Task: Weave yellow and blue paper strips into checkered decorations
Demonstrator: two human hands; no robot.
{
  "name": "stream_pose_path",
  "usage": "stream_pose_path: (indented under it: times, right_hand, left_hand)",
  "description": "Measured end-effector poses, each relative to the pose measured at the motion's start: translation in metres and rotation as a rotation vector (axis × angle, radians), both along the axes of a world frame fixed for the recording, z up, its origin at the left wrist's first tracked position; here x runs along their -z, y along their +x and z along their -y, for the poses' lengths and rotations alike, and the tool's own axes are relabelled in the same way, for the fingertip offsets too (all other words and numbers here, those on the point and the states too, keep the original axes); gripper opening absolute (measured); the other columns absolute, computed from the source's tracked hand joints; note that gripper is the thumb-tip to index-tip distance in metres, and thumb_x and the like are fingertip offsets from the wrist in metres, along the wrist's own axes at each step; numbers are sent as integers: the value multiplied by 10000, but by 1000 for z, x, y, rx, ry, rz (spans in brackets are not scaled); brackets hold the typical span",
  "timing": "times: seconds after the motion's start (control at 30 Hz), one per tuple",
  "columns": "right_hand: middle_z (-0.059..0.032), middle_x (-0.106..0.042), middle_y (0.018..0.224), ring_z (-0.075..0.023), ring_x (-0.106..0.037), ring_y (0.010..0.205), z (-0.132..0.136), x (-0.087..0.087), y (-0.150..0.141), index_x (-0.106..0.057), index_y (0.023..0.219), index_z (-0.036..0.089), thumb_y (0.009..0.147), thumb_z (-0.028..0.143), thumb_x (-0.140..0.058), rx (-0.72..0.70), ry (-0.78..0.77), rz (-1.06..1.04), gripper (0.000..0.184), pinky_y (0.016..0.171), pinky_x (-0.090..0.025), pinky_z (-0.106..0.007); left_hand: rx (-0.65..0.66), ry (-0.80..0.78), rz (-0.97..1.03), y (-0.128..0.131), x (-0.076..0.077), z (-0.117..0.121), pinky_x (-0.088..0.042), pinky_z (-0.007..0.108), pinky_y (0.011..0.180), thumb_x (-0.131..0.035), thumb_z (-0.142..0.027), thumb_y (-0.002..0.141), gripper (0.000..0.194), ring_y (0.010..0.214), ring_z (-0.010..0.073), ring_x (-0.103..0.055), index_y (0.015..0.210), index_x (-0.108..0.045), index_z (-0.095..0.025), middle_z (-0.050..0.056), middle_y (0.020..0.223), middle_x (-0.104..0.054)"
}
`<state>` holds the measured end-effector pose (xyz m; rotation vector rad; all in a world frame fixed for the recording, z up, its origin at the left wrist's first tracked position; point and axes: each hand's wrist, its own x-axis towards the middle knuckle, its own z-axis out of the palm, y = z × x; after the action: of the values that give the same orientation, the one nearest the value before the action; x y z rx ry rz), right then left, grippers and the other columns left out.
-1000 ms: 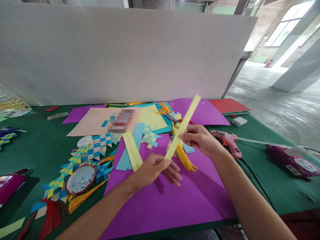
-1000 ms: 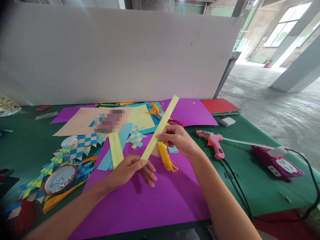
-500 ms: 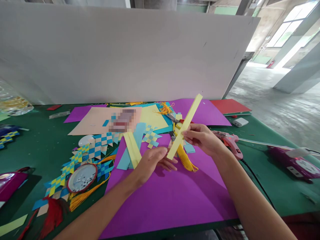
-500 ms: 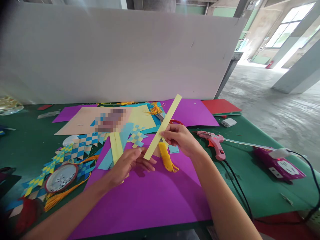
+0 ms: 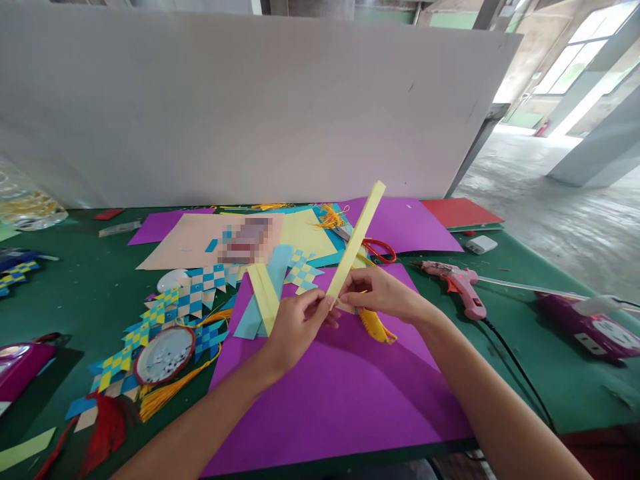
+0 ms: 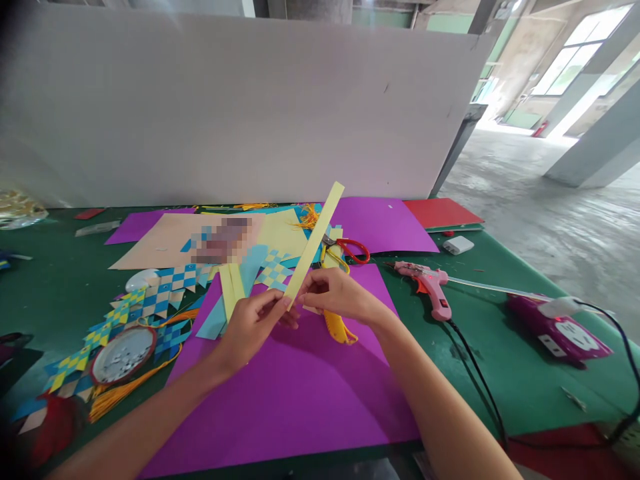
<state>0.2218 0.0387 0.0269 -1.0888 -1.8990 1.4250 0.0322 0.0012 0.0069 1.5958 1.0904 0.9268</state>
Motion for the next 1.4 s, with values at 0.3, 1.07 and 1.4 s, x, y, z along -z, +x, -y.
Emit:
stream_pose_path:
  times: [0.3, 1.07, 1.4]
  right_hand:
    - [24, -534, 611, -85, -469, 528, 2, 6, -10, -660, 847, 129, 781, 219, -563, -1, 21, 3, 147, 488, -378, -219]
    - [44, -468, 503, -65, -373, 448, -2, 4, 0, -531, 644, 156, 695, 141, -504, 140, -59, -149, 59, 417, -254, -214]
    - [47, -467, 518, -63, -398, 450, -2, 7, -2, -520, 640, 162, 685, 158, -512, 134, -72, -163, 46, 421, -285, -204]
  left_hand:
    - [0, 65, -52, -1, 5, 0, -543, 235, 628, -495, -338, 924, 256, 620, 144, -688, 769, -600, -164, 21, 685, -687]
    - [76, 1, -87, -1, -5, 4, -507, 223, 606, -525, -369, 900, 285, 638, 147, -668, 741, -623, -155, 33, 676, -693]
    - [150, -213, 74, -1, -3, 1, -488, 232, 523, -550, -395, 881, 279, 557, 147, -655, 772, -590, -141, 24, 654, -655]
